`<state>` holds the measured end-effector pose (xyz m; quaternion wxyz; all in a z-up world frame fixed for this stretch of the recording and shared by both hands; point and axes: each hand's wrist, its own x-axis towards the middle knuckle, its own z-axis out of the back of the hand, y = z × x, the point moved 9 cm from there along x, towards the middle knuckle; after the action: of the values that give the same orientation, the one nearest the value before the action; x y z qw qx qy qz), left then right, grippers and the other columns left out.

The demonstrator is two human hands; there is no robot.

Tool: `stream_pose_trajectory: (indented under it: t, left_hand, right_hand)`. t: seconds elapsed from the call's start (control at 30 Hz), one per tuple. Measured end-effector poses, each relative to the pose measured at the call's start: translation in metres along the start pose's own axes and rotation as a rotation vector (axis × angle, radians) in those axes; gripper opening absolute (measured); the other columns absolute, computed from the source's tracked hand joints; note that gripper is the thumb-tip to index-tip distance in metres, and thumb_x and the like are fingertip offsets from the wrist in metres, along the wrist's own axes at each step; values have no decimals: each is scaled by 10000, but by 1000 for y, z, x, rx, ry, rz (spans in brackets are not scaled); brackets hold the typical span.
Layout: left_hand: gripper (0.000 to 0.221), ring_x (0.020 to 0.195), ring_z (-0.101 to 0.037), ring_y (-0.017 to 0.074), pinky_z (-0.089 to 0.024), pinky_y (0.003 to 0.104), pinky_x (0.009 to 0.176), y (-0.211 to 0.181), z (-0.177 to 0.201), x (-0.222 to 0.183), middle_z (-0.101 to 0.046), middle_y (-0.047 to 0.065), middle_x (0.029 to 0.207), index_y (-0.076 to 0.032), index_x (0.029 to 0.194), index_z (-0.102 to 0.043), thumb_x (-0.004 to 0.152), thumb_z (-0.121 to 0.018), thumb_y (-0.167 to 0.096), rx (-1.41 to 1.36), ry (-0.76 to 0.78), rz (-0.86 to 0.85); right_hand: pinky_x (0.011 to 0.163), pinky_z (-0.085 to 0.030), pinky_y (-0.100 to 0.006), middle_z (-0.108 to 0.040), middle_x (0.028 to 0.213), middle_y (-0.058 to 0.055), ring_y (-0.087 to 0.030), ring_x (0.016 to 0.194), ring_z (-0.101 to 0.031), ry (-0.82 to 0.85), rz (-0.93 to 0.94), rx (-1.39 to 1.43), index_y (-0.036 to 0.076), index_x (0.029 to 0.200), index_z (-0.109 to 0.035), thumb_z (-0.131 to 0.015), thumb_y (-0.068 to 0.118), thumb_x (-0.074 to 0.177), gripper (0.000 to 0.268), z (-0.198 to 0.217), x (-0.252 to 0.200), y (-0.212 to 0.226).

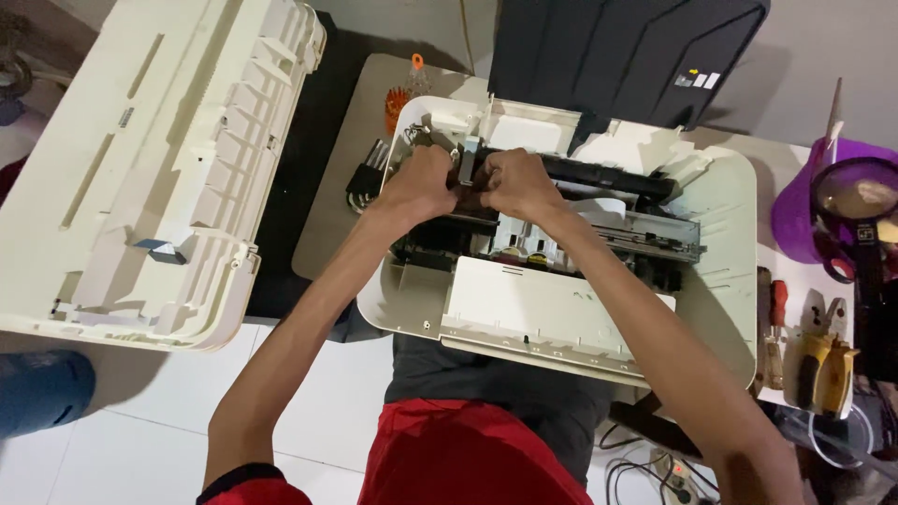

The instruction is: Repairing a printer by disassembling internal components and cleaning a circuit board with a brush

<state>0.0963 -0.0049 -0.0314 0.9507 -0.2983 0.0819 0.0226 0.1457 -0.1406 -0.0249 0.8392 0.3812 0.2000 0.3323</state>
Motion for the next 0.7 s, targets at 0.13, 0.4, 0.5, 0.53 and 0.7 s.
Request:
stream_pose_trajectory:
  t: [0.13,0.4,0.5,0.53,0.7]
  left_hand:
    - [203,623,-706,400,-493,447,401,-4,0,0,-664,298,745,115,910,-654,852,-694,-76,-7,11,-27]
    - [122,586,-688,301,-479,393,389,6,-8,10,-665,223,675,80,809,-681,782,-682,-39,-25,-5,46]
    - [196,638,-716,376,-521,428,435,-6,-2,3,-694,288,752,134,867,-684,761,-697,-31,-66,6,40]
    - [244,682,-726,413,-518,470,448,-6,-2,3,-702,290,787,137,909,-681,762,-729,-52,-57,15,57]
    - [308,803,-742,465,-550,548,531,0,-3,0,-717,264,818,135,942,-678,708,-755,-50,-101,-17,100]
  right_hand:
    - [711,-615,-564,-731,796,-175,-427,817,-736,-11,3,-4,22,945,-713,-842,123,778,234,-2,2,-4]
    - [700,-597,-471,-749,824,-146,-373,813,-739,4,3,-79,56,929,-725,-871,187,759,260,3,-5,19]
    - [733,-591,-528,-754,886,-215,-466,907,-736,59,-8,-182,30,997,-737,-876,202,762,324,5,-10,33]
    - [796,-582,-557,-754,938,-230,-484,964,-719,96,-31,-163,26,1058,-734,-883,217,780,368,7,-14,42]
    - [924,-531,-609,-751,1071,-279,-501,1078,-699,151,1,-132,8,1174,-723,-808,164,801,413,20,-36,91]
